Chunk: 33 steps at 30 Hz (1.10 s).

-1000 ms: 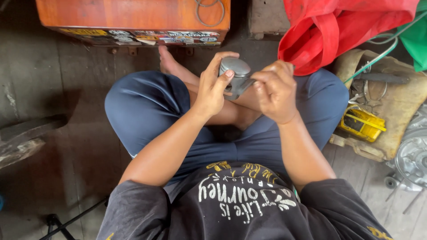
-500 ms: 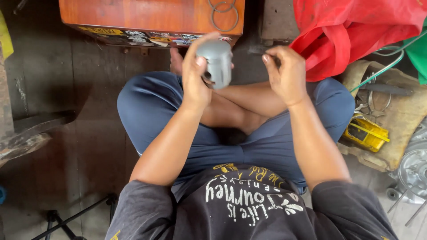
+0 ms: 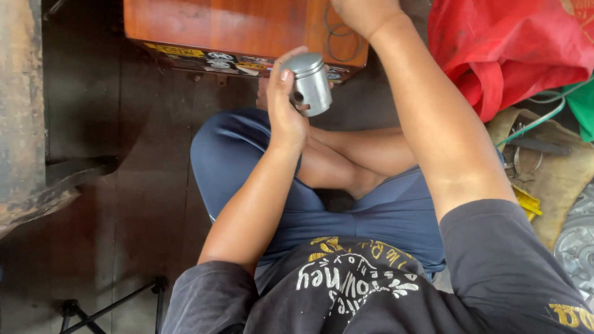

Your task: Cleaning a motorcycle piston skirt using sandpaper to remove carbon deposits.

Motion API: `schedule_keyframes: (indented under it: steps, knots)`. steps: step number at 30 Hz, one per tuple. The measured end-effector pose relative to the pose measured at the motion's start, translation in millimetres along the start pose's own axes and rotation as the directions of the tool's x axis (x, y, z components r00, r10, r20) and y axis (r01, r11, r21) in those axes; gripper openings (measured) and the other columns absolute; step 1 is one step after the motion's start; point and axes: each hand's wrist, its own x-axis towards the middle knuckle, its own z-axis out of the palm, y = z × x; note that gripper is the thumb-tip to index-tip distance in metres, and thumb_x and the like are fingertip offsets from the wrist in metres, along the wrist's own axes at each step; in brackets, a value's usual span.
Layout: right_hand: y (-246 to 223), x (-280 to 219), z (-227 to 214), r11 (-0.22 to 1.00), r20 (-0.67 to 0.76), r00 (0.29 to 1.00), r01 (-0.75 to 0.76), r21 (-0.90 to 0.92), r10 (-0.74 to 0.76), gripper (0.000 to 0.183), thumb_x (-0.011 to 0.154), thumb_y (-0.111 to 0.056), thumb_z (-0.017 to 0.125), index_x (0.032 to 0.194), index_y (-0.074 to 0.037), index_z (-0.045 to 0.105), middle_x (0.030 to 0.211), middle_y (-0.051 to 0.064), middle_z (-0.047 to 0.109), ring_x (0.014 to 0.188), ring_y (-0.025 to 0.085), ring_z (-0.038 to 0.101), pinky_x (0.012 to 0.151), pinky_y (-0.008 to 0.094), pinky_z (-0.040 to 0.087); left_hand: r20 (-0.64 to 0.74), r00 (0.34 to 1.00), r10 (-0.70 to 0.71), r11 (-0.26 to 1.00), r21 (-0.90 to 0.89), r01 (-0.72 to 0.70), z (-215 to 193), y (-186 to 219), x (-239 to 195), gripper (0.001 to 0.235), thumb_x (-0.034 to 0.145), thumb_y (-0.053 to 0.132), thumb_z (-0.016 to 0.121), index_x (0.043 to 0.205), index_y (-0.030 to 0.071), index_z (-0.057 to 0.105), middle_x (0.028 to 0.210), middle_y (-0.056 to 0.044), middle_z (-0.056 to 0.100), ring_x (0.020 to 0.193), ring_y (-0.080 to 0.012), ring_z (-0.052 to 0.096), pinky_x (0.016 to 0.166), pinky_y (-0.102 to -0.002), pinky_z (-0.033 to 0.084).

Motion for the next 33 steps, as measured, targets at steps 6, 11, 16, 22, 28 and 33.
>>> schedule_keyframes:
  steps: [6,11,16,22,28,33]
  knots:
    - [14,-11,13,1.000,0.101,0.995,-0.019,0.010,0.018,0.011,0.105,-0.004,0.072,0.103,0.007,0.072,0.087,0.017,0.075,0.065,0.032,0.068,0.057,0.040,0.052,-0.004,0.998,-0.062,0.997,-0.049,0.061,8,12,-1,0.058,0.099,0.040,0.057,0.138,-0.001,0.050,0.112,-0.020,0.067,0.090,-0.0269,0.071,0.082,-0.035,0.060]
    - [11,-49,28,0.983,0.040,0.983,-0.181,0.027,0.180,0.016,0.083,0.002,0.082,0.083,0.001,0.066,0.078,0.011,0.064,0.060,0.021,0.056,0.058,0.033,0.050,0.024,0.997,-0.071,0.996,-0.055,0.072,13,8,-1,0.058,0.098,0.039,0.057,0.137,-0.003,0.050,0.114,-0.023,0.067,0.101,-0.0282,0.070,0.086,-0.038,0.061]
    - [-13,-61,3,0.898,0.038,0.930,-0.364,0.248,0.366,0.011,0.092,0.004,0.072,0.090,-0.001,0.063,0.072,0.006,0.061,0.056,0.015,0.053,0.054,0.028,0.045,0.039,0.993,-0.113,0.994,-0.008,0.113,15,14,-5,0.059,0.095,0.042,0.057,0.134,-0.003,0.052,0.109,-0.023,0.068,0.091,-0.0270,0.070,0.079,-0.034,0.060]
    - [-29,-107,-56,0.502,0.134,0.803,-0.483,0.718,0.581,0.021,0.102,0.007,0.062,0.123,0.002,0.060,0.100,0.010,0.065,0.078,0.014,0.062,0.072,0.023,0.054,0.144,0.947,-0.286,0.956,0.109,0.272,23,5,-11,0.059,0.091,0.041,0.060,0.131,-0.003,0.056,0.107,-0.020,0.069,0.087,-0.0251,0.070,0.073,-0.033,0.060]
    - [2,-156,-61,0.606,-0.090,0.823,-0.333,0.722,0.561,0.016,0.104,0.008,0.061,0.119,0.006,0.057,0.101,0.019,0.066,0.083,0.022,0.069,0.078,0.033,0.061,0.227,0.896,-0.381,0.923,0.158,0.352,34,-26,-20,0.055,0.089,0.039,0.060,0.124,-0.003,0.063,0.092,-0.022,0.069,0.075,-0.0295,0.072,0.064,-0.037,0.061]
    - [4,-155,-60,0.680,-0.183,0.902,-0.149,0.718,0.391,0.014,0.107,0.006,0.055,0.119,0.012,0.051,0.098,0.028,0.065,0.084,0.029,0.072,0.077,0.041,0.064,0.261,0.884,-0.387,0.922,0.128,0.366,36,-49,-31,0.050,0.090,0.034,0.061,0.113,-0.010,0.069,0.080,-0.031,0.067,0.064,-0.0391,0.074,0.053,-0.046,0.064]
